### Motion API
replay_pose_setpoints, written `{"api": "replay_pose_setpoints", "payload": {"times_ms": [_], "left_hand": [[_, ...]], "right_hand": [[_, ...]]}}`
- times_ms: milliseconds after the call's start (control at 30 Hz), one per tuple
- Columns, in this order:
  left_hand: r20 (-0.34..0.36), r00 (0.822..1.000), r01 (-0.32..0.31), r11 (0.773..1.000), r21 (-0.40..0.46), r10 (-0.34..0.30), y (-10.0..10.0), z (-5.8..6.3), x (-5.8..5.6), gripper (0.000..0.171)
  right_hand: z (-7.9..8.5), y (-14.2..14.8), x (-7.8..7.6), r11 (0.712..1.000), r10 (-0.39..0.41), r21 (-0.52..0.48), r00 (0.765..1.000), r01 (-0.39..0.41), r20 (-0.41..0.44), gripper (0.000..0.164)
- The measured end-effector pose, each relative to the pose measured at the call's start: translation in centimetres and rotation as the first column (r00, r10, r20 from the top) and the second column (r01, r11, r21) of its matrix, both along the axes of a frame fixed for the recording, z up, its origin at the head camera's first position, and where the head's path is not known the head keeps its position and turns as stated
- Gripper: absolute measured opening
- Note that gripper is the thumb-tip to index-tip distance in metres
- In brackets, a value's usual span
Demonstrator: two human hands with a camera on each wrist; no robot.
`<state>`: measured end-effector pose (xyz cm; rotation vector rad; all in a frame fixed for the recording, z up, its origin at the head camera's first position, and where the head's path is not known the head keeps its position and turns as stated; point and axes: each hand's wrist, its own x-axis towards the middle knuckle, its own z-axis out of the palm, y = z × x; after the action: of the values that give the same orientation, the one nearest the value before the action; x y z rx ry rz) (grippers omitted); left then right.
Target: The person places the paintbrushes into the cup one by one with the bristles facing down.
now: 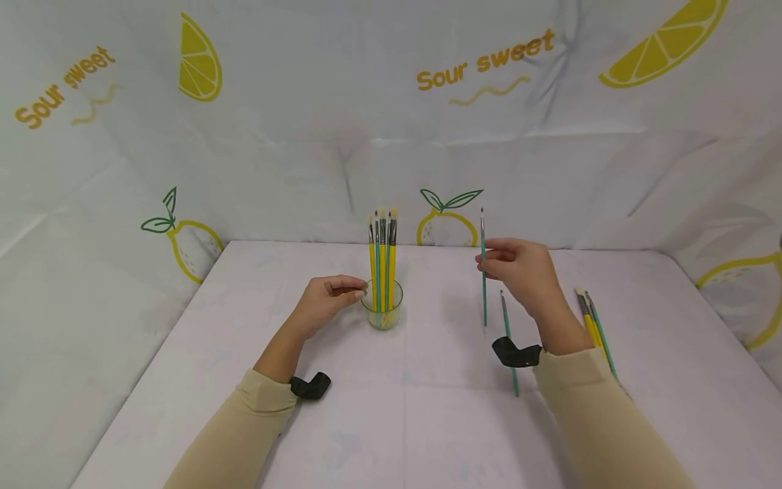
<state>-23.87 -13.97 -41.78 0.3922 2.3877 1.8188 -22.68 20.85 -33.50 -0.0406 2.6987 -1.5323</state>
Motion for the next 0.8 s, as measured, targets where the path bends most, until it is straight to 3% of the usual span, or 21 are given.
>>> {"api": "replay_pose_setpoints", "payload": {"times_ms": [200, 467, 600, 800], "left_hand": [[-0.008, 1.0, -0.012, 1.0, -0.004, 0.012, 0.0, -0.3, -0.1, 0.021], [-0.01, 1.0, -0.011, 1.0, 0.006, 0.011, 0.0, -0.4, -0.2, 0.02], [-0.007, 1.0, -0.01, 1.0, 0.011, 0.01, -0.1, -0.5, -0.2, 0.021], [0.006, 1.0, 0.002, 1.0, 0.012, -0.002, -0.1, -0.4, -0.3, 0.025]], "right_hand": [[0.1, -2.3, -0.1, 0.995, -0.033, -0.092, 0.998, 0.027, -0.06, 0.053], [0.3, -5.8, -0.7, 0.948, -0.067, -0.317, 0.986, 0.015, -0.155, 0.043], [0.4, -7.5, -1.1, 0.909, -0.06, -0.416, 0.984, -0.015, -0.168, 0.039], [0.1, -9.3, -1.8, 0.829, -0.076, -0.558, 0.981, -0.037, -0.177, 0.043]]}}
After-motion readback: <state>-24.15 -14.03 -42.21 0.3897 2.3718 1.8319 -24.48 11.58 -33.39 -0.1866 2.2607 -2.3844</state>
